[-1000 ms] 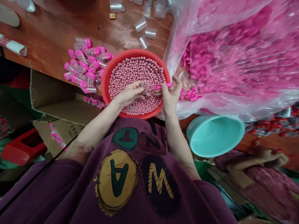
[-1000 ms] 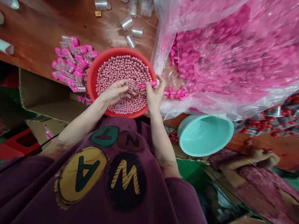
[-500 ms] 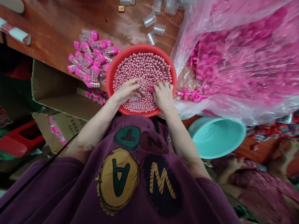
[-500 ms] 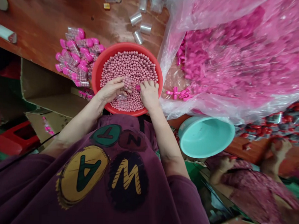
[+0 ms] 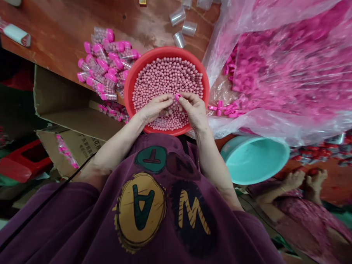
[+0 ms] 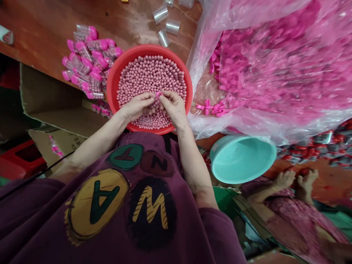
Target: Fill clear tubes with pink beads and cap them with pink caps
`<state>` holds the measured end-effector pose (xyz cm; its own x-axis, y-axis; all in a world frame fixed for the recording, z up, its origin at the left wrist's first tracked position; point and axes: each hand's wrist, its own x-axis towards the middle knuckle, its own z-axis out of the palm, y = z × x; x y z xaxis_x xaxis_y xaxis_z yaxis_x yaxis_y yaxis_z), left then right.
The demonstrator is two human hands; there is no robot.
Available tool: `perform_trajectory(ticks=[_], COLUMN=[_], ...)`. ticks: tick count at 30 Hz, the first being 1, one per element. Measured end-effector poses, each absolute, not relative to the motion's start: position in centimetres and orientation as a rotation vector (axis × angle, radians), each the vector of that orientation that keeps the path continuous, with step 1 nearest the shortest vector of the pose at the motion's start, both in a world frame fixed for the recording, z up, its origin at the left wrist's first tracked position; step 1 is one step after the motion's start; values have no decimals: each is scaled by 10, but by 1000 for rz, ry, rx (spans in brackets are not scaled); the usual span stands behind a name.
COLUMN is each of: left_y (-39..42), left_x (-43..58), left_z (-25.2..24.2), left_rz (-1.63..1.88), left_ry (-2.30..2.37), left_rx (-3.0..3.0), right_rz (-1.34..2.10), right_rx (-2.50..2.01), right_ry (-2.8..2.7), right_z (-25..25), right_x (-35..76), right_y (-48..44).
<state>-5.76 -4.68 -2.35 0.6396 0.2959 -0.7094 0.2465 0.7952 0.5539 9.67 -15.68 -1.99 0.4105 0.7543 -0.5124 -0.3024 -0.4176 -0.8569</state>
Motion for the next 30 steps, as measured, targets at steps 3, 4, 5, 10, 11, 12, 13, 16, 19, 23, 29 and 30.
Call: perform_trajectory(ticks=[3, 4, 5, 10, 11, 12, 13, 16, 19, 23, 29, 30], left_y=[-48, -49, -49, -49, -50, -50, -51, -55, -61, -69, -73, -73], left_x=[-57, -57, -57, -59, -59, -60, -60, -58, -54, -45, -39, -39], left_z=[-24, -24, -24, -26, -27, -28, -29, -33, -35, -28, -10, -8], left_rz=[30, 26, 20, 21, 24, 25, 27, 59, 137, 188, 194, 192], left_ry=[877, 873, 873, 924, 929, 931, 930, 922, 921, 923, 947, 952], left_rx=[678, 674, 668, 601, 589, 581, 576, 585, 601, 574, 514, 516], right_rz=[1262, 1261, 1234, 909, 941, 1005, 1073, 1118, 954, 800, 635, 635], right_rx=[-1619, -1632, -1657, -1816, -1795, -1757, -1716, -1703, -1801, -1878, -1909, -1893], right_ry=[-444, -465, -491, -508, -466, -421, -386, -413, -559, -702, -968, -1028], right_z=[-30, -34, -40, -58, -58, -55, -51, -38, -30, -27, -27, -28], right_x=[97, 98, 99, 103, 102, 101, 100, 93, 86, 78, 77, 79], right_y=[-161, -163, -165, -171, -171, -171, -171, -167, -164, -166, -175, -177])
